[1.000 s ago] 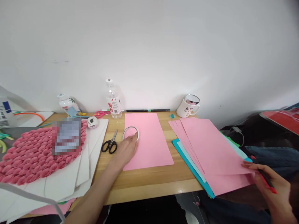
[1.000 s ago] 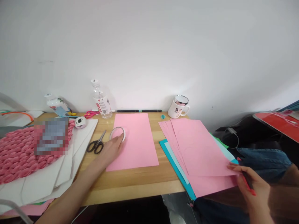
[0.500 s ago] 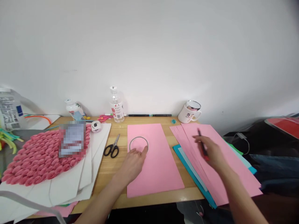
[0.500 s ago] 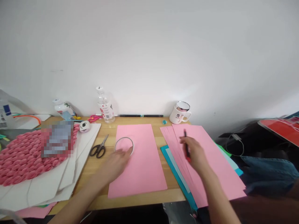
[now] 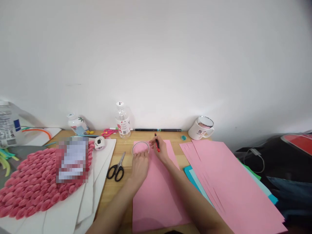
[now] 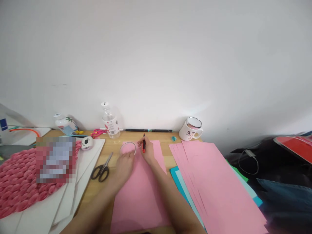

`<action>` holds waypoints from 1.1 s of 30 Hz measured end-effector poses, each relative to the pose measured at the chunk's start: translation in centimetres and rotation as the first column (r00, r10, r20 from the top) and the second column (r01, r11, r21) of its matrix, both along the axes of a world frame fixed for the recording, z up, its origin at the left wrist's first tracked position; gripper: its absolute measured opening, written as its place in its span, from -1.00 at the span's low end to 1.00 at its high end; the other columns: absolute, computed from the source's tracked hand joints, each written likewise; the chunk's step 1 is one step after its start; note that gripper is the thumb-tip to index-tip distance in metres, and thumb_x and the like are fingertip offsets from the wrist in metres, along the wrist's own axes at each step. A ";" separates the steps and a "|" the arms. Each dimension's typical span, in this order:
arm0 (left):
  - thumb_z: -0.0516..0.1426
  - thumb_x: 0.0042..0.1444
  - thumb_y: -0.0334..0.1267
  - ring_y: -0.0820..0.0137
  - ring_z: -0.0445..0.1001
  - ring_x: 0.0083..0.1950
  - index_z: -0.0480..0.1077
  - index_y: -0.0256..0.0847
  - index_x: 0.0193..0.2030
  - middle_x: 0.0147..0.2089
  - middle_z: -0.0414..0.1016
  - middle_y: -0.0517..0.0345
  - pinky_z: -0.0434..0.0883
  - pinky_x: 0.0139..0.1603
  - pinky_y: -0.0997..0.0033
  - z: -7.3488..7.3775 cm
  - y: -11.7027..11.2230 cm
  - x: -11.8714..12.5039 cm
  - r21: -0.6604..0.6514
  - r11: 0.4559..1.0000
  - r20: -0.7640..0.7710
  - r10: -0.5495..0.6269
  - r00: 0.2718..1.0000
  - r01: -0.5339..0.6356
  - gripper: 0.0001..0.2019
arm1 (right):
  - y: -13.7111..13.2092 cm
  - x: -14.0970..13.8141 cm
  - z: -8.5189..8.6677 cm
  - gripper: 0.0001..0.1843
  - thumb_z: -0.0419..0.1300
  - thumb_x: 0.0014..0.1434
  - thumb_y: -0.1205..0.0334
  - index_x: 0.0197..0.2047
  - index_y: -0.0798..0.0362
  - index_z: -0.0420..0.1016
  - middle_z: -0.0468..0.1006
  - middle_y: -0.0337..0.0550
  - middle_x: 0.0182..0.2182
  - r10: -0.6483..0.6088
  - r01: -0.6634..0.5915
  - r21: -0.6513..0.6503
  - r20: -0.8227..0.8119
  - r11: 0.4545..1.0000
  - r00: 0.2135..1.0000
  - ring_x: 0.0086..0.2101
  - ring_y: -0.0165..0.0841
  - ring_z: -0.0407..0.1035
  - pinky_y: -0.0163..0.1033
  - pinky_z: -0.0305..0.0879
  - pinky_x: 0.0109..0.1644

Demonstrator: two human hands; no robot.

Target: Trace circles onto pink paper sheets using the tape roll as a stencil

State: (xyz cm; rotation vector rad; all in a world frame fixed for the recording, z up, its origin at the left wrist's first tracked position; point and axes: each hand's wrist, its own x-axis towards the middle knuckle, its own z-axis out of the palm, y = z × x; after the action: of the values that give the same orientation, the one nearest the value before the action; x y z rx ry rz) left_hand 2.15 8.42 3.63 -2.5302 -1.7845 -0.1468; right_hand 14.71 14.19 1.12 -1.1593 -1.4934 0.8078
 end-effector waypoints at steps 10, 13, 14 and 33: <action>-0.01 0.24 -0.42 0.19 0.37 -0.19 0.48 -0.29 -0.09 -0.29 0.42 0.00 0.33 0.01 0.00 -2.8 -0.7 -0.1 0.212 0.976 0.109 0.028 0.994 -0.051 -0.75 | 0.1 -0.6 -1.8 -0.65 0.02 -0.12 0.52 -0.26 -0.04 0.33 0.47 -0.06 -0.12 0.156 -0.156 -0.018 0.210 0.988 0.965 -0.04 -0.22 0.40 -0.11 0.34 -0.01; 0.00 0.26 -0.37 0.15 0.34 -0.08 0.48 -0.23 -0.10 -0.21 0.41 -0.01 0.23 0.11 -0.17 -3.0 -0.6 -0.3 0.244 0.966 0.175 0.047 0.983 -0.090 -0.77 | 0.2 -0.6 -2.0 -0.67 0.04 -0.09 0.49 -0.23 -0.03 0.33 0.47 -0.02 -0.07 0.066 -0.063 -0.021 0.172 0.998 0.983 -0.01 -0.21 0.39 -0.10 0.33 0.00; 0.00 0.26 -0.35 0.12 0.32 -0.03 0.48 -0.22 -0.10 -0.16 0.40 -0.04 0.24 0.11 -0.18 -3.2 -0.6 -0.3 0.253 0.962 0.199 0.052 0.979 -0.102 -0.77 | 0.2 -0.6 -2.1 -0.71 0.05 -0.05 0.46 -0.24 -0.03 0.32 0.49 -0.02 -0.09 0.012 -0.010 -0.017 0.139 1.000 0.990 -0.03 -0.21 0.40 -0.10 0.33 -0.01; -0.10 0.24 -0.44 0.09 0.21 0.23 0.43 -0.18 -0.03 0.05 0.35 -0.04 0.22 0.25 -0.15 -3.6 1.0 1.5 0.117 0.971 0.459 0.135 0.878 -0.210 -0.66 | -0.3 -1.3 -1.0 -0.78 -0.06 0.09 0.25 -0.51 -0.02 0.33 0.24 -0.36 -0.72 -0.084 0.019 -0.297 -0.206 0.955 0.975 -0.67 -0.43 0.12 -0.33 0.07 -0.56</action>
State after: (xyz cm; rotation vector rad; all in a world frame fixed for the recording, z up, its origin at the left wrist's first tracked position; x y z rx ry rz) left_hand 3.65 9.42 0.04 -2.3366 -2.0314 -0.8991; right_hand 13.44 13.86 0.16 -1.2765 -1.1840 1.1106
